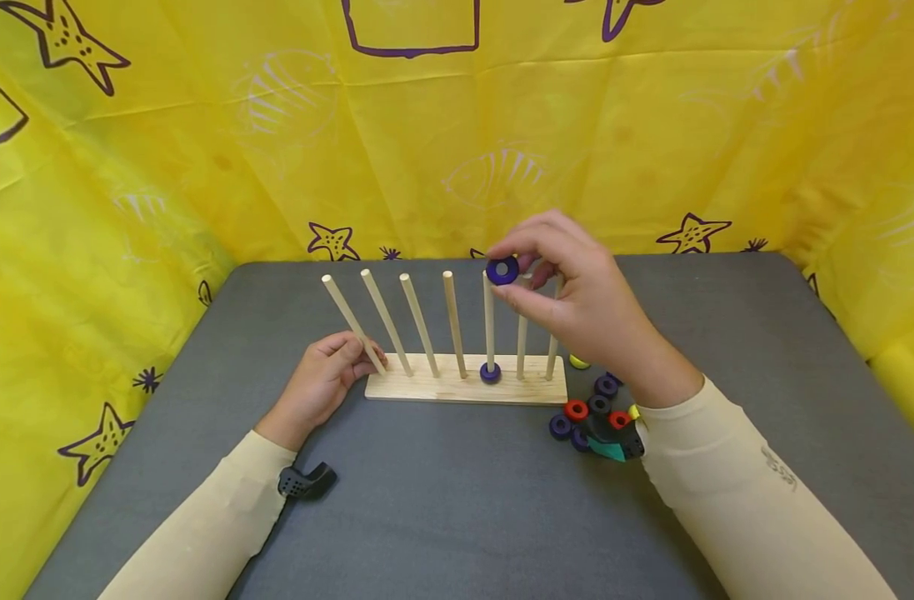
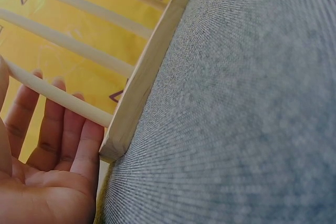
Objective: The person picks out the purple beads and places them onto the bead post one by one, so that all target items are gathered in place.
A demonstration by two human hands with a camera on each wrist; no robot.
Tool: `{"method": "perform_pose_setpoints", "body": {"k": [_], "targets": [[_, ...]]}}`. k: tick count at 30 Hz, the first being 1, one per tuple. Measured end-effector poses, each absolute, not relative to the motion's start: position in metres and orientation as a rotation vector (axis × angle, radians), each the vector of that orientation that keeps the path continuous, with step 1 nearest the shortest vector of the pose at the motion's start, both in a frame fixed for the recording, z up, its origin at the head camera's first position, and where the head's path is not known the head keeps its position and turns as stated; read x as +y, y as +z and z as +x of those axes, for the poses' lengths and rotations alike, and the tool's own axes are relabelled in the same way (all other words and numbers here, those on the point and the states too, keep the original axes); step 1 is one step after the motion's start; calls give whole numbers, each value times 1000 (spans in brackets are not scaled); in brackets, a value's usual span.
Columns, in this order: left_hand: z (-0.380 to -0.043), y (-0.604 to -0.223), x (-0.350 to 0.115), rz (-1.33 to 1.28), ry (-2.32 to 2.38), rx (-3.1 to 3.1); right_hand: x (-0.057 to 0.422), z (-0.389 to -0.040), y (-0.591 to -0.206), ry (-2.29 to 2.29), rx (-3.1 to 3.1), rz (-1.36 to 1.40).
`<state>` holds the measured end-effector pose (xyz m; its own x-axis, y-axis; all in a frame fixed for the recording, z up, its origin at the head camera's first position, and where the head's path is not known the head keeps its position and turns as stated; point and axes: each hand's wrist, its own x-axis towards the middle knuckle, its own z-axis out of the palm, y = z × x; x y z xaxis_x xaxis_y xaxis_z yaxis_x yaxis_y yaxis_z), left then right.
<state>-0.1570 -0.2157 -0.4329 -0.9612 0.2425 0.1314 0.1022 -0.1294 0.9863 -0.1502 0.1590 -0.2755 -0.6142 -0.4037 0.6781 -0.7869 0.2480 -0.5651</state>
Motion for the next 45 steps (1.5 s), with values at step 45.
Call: {"method": "perform_pose_setpoints", "body": {"k": [45], "targets": [[-157,-433,-214,399,2291,1988,145,-149,-276,1235,-2339,919]]}}
